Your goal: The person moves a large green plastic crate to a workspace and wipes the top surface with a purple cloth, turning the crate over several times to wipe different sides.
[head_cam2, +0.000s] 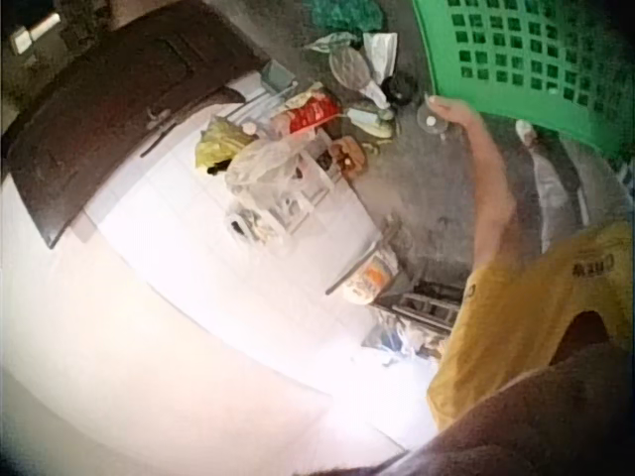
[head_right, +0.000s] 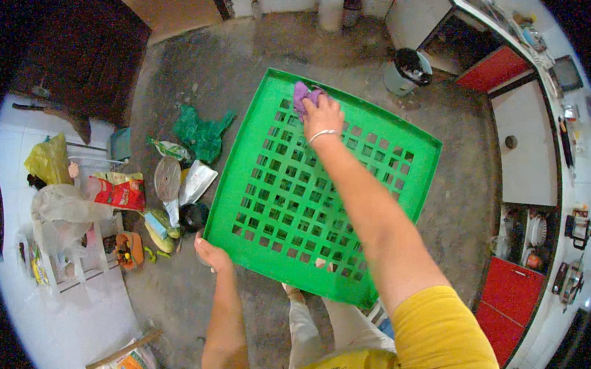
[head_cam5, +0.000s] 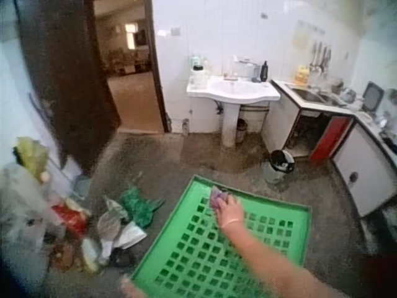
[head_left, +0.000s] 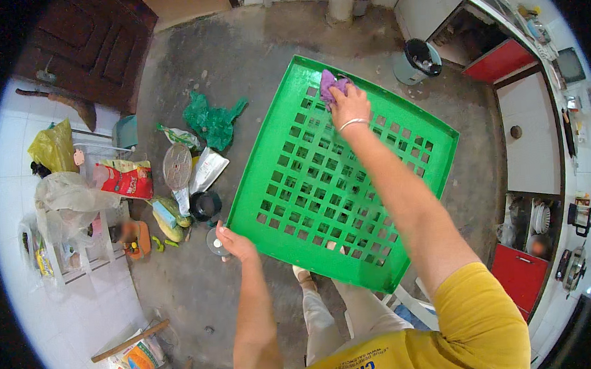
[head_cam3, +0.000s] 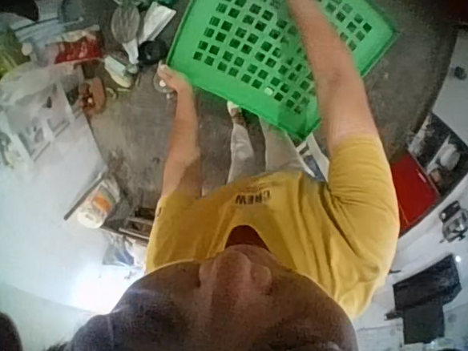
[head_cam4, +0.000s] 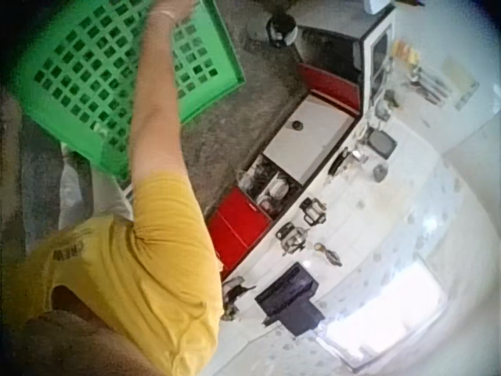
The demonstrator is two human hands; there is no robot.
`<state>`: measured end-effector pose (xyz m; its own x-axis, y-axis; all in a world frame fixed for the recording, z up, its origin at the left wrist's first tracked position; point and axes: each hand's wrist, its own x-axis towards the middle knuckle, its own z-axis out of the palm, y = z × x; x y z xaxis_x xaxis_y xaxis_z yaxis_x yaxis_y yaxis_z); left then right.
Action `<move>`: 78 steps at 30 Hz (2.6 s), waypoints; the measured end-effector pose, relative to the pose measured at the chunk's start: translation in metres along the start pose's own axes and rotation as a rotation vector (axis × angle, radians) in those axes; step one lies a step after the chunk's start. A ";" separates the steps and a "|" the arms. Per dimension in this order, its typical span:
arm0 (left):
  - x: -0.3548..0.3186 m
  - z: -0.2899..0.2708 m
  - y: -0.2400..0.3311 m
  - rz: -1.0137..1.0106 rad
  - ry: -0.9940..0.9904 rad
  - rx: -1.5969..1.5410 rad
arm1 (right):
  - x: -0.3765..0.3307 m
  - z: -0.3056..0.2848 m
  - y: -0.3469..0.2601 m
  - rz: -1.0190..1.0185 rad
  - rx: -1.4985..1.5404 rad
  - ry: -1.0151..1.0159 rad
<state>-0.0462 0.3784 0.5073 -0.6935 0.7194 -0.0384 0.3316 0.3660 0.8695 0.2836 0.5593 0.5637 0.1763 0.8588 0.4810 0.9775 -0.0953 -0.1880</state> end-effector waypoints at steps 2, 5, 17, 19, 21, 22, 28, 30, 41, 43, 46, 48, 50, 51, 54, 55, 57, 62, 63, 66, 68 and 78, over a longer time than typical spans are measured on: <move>0.001 0.003 -0.005 0.031 0.033 -0.015 | -0.030 0.027 -0.027 0.204 0.022 -0.386; 0.009 -0.006 -0.030 0.045 0.065 0.005 | -0.124 -0.031 -0.090 -0.370 0.110 -0.541; 0.004 0.002 -0.010 0.009 0.040 -0.026 | 0.017 0.036 -0.038 -0.091 0.147 -0.022; 0.010 0.004 -0.022 0.021 0.059 -0.017 | 0.004 0.048 -0.078 -0.010 0.036 -0.422; 0.011 0.005 -0.010 0.014 0.033 -0.037 | -0.032 0.047 -0.137 -0.079 -0.083 -0.531; 0.014 0.002 -0.005 0.012 0.032 -0.048 | -0.069 0.021 -0.160 -0.220 0.147 -0.390; 0.013 0.000 -0.003 0.032 -0.077 -0.157 | -0.192 -0.044 -0.202 -0.587 0.509 -0.694; 0.017 0.004 -0.026 -0.062 -0.104 -0.281 | -0.219 -0.057 -0.181 -0.549 0.548 -0.650; 0.026 0.004 -0.051 0.025 -0.089 -0.265 | -0.277 -0.206 0.081 -0.707 0.274 -0.930; 0.038 0.004 -0.066 0.074 -0.071 -0.124 | -0.256 -0.217 0.109 -0.633 0.197 -0.918; 0.056 -0.006 -0.085 0.028 -0.033 -0.174 | -0.202 -0.217 0.119 -0.384 0.088 -0.880; 0.044 -0.008 -0.059 0.076 0.046 0.135 | -0.176 -0.212 0.133 -0.086 0.140 -0.700; 0.000 -0.010 0.010 0.020 0.102 0.371 | -0.166 -0.194 0.159 0.106 0.246 -0.381; -0.005 -0.010 0.013 0.026 0.094 0.389 | -0.157 -0.183 0.164 0.157 0.269 -0.280; 0.000 0.001 -0.038 0.042 0.130 0.267 | -0.154 -0.155 0.150 0.187 -0.001 -0.296; -0.011 0.007 -0.033 0.082 0.120 0.098 | -0.156 -0.145 0.144 0.177 -0.152 -0.361; -0.024 0.013 -0.008 -0.125 0.090 -0.093 | -0.182 -0.139 0.123 0.190 -0.103 -0.555; -0.030 0.002 0.005 -0.199 0.056 -0.235 | -0.267 -0.183 0.049 0.122 0.194 -0.703; -0.033 0.002 0.009 -0.199 0.053 -0.235 | -0.282 -0.190 0.041 0.104 0.282 -0.718; -0.037 0.003 0.010 -0.183 0.029 -0.143 | -0.307 -0.207 0.039 0.099 0.412 -0.771; -0.024 0.001 -0.014 -0.132 0.022 0.026 | -0.307 -0.227 0.049 0.094 0.345 -1.043; -0.118 -0.001 0.019 0.058 -0.100 -0.136 | -0.204 -0.260 0.231 0.475 0.044 -0.498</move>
<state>0.0410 0.3000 0.5290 -0.6067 0.7944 -0.0290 0.2749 0.2439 0.9300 0.5037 0.2307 0.6449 0.5003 0.8588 -0.1106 0.7998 -0.5073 -0.3208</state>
